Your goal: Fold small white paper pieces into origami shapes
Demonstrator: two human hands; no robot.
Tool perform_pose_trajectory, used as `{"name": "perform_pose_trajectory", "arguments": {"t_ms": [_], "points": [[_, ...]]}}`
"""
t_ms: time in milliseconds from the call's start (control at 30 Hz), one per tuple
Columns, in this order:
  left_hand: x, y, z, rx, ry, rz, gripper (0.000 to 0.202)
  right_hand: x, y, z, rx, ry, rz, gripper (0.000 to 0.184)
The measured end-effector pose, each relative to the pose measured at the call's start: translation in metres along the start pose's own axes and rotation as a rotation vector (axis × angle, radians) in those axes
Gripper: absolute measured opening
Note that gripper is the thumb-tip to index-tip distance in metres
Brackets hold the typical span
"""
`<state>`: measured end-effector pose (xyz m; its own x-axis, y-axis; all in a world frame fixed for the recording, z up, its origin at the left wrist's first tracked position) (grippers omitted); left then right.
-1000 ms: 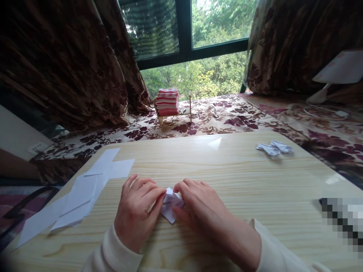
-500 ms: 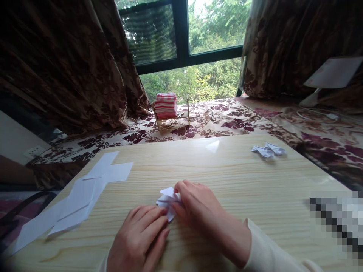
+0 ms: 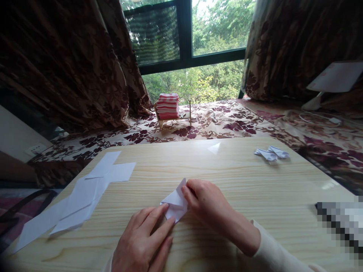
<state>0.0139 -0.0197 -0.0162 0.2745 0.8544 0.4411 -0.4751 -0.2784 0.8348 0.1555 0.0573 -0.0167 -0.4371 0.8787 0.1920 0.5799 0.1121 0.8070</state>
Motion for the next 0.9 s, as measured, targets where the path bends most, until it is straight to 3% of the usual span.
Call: {"name": "perform_pose_trajectory", "arguments": {"t_ms": [567, 900], "points": [[0.007, -0.005, 0.001, 0.125, -0.046, -0.111, 0.037, 0.002, -0.002, 0.010, 0.027, -0.063, -0.025, 0.033], [0.020, -0.006, 0.006, 0.042, 0.127, -0.049, 0.031, 0.001, -0.002, 0.009, 0.010, -0.068, -0.033, 0.032]]}}
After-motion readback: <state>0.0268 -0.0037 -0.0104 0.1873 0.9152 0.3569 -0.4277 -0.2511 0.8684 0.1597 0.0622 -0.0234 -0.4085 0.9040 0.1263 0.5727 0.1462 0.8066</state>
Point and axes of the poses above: each hand's wrist, its own x-axis towards the middle knuckle, its own y-axis out of the back of the hand, z = x × y, the point moved 6 cm from there along x, towards the middle knuckle, and after that the axes turned 12 degrees about y, right-handed, at the moved point
